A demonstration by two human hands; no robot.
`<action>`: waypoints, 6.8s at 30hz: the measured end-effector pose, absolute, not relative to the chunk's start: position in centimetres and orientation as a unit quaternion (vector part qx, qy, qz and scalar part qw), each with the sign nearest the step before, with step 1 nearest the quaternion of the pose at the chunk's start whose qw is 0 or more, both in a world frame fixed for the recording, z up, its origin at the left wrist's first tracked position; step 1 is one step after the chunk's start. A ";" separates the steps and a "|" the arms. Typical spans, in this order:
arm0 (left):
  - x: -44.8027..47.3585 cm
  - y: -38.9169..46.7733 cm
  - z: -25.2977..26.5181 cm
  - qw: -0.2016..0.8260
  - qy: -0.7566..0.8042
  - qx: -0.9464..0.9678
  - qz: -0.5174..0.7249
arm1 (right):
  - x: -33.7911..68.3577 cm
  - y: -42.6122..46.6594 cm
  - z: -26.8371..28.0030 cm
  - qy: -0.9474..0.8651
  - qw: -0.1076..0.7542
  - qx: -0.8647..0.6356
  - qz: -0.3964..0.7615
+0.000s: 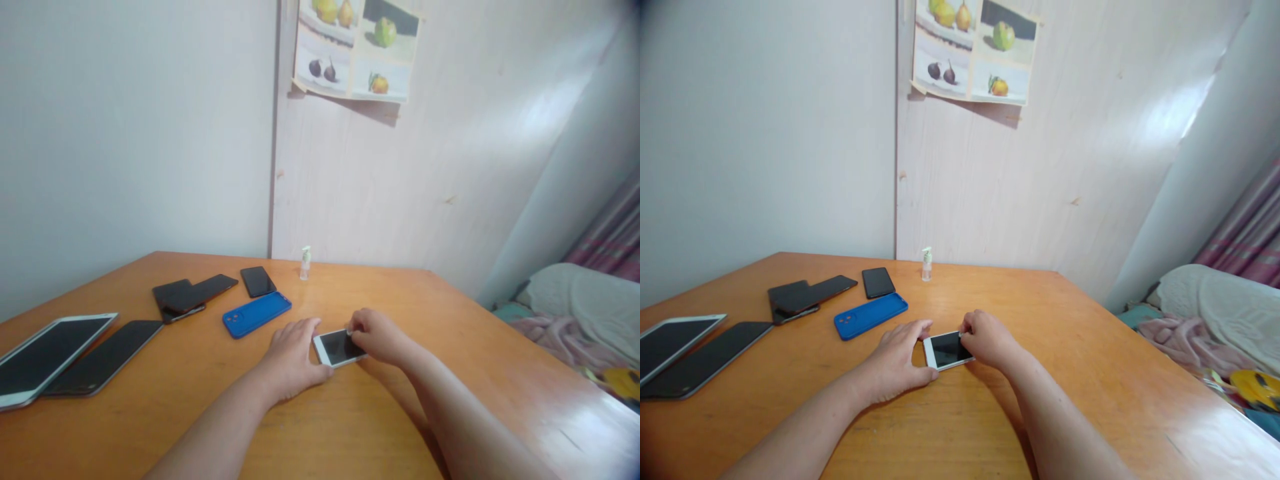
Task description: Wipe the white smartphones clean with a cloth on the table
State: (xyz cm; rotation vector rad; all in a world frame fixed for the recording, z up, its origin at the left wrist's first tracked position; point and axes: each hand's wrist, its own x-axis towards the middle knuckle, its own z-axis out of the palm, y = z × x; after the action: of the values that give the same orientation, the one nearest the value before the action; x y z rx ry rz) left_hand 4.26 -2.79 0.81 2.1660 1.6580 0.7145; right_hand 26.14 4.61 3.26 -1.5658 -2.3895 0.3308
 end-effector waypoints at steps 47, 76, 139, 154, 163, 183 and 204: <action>4.4 -2.7 0.5 0.149 0.577 0.761 0.257 | 25.3 4.4 2.6 -0.833 0.149 -0.523 0.100; 4.5 -2.6 0.3 0.152 0.578 0.757 0.264 | 22.0 2.5 2.2 -0.855 0.169 -0.474 0.125; 4.1 -2.4 0.2 0.154 0.574 0.768 0.239 | 26.1 3.7 4.0 -0.802 0.061 -0.592 0.052; 4.0 -2.3 0.3 0.135 0.562 0.781 0.237 | 25.2 2.3 4.0 -0.846 0.064 -0.520 0.102; 4.0 -2.4 0.7 0.140 0.563 0.781 0.233 | 26.6 3.7 4.8 -0.791 0.040 -0.608 0.052; 3.2 -2.2 0.5 0.124 0.544 0.790 0.254 | 19.1 -3.5 4.1 -0.870 0.036 -0.491 -0.022; 2.1 -1.7 1.6 0.158 0.526 0.802 0.236 | 19.0 -2.5 3.6 -0.868 0.080 -0.490 0.014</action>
State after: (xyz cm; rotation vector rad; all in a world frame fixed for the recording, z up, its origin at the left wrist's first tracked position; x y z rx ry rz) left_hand 2.08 -1.73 1.57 2.2936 1.5052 0.6746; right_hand 19.01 -2.49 3.60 -1.4658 -2.5954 0.0413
